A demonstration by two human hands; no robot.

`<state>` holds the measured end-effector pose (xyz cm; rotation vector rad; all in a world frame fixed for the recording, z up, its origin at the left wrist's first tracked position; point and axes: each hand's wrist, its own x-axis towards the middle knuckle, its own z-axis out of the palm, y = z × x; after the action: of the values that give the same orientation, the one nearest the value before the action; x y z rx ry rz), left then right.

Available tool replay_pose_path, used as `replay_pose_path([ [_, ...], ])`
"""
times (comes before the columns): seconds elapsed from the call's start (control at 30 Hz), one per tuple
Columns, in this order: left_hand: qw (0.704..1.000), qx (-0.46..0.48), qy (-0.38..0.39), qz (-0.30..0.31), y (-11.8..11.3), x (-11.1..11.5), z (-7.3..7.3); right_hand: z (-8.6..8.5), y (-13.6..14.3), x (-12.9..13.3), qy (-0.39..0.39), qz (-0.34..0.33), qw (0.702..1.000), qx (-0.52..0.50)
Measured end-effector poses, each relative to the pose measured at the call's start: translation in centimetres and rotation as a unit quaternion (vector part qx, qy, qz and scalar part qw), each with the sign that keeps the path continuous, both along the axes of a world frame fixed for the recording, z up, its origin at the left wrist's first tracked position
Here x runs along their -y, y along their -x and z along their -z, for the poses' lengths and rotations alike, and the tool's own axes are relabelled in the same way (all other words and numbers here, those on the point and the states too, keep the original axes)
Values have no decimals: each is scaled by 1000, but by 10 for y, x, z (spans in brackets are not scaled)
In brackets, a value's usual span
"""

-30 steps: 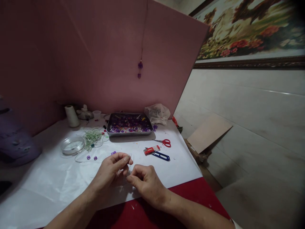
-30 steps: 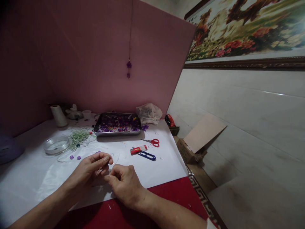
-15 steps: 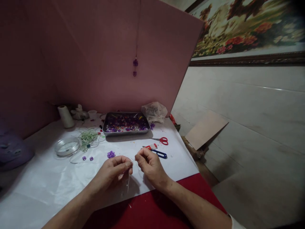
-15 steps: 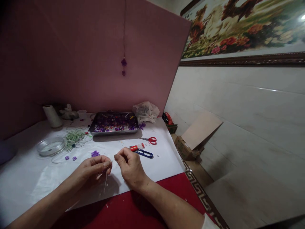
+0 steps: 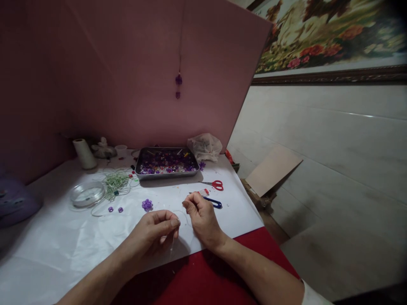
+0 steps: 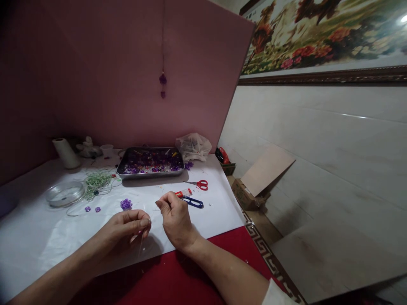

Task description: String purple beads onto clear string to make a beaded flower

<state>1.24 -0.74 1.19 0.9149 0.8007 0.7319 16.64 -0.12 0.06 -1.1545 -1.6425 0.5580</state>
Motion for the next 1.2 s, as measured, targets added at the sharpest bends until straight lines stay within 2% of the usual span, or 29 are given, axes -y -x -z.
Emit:
replay_pose_path([
  [0.2,1000,-3,4,7,-1,-1,4,0,2,-4,-10,8,1000,21],
  [0.3,999,-1,5,-54,-2,-3,6,-4,4,1,-50,38,998,7],
  [0.37,994,-1,7,-113,-1,-5,7,-5,7,7,-35,43,998,-33],
  [0.47,989,-2,11,-151,2,-7,9,-2,15,16,121,-27,985,-116],
  [0.57,988,-12,11,-154,3,-7,9,4,23,18,274,-108,935,-199],
  [0.63,986,-5,21,-165,2,-6,9,6,25,16,318,-125,910,-236],
  [0.7,984,14,33,-174,1,-5,9,6,24,13,327,-124,905,-243],
  [0.83,985,39,47,-162,0,-4,9,4,20,9,302,-109,920,-223],
  [0.97,986,38,44,-156,1,-5,8,2,17,8,305,-89,924,-214],
  [1.07,986,36,39,-159,1,-5,7,4,17,9,318,-101,919,-212],
  [1.2,987,14,21,-161,1,-5,9,6,20,11,286,-98,931,-202],
])
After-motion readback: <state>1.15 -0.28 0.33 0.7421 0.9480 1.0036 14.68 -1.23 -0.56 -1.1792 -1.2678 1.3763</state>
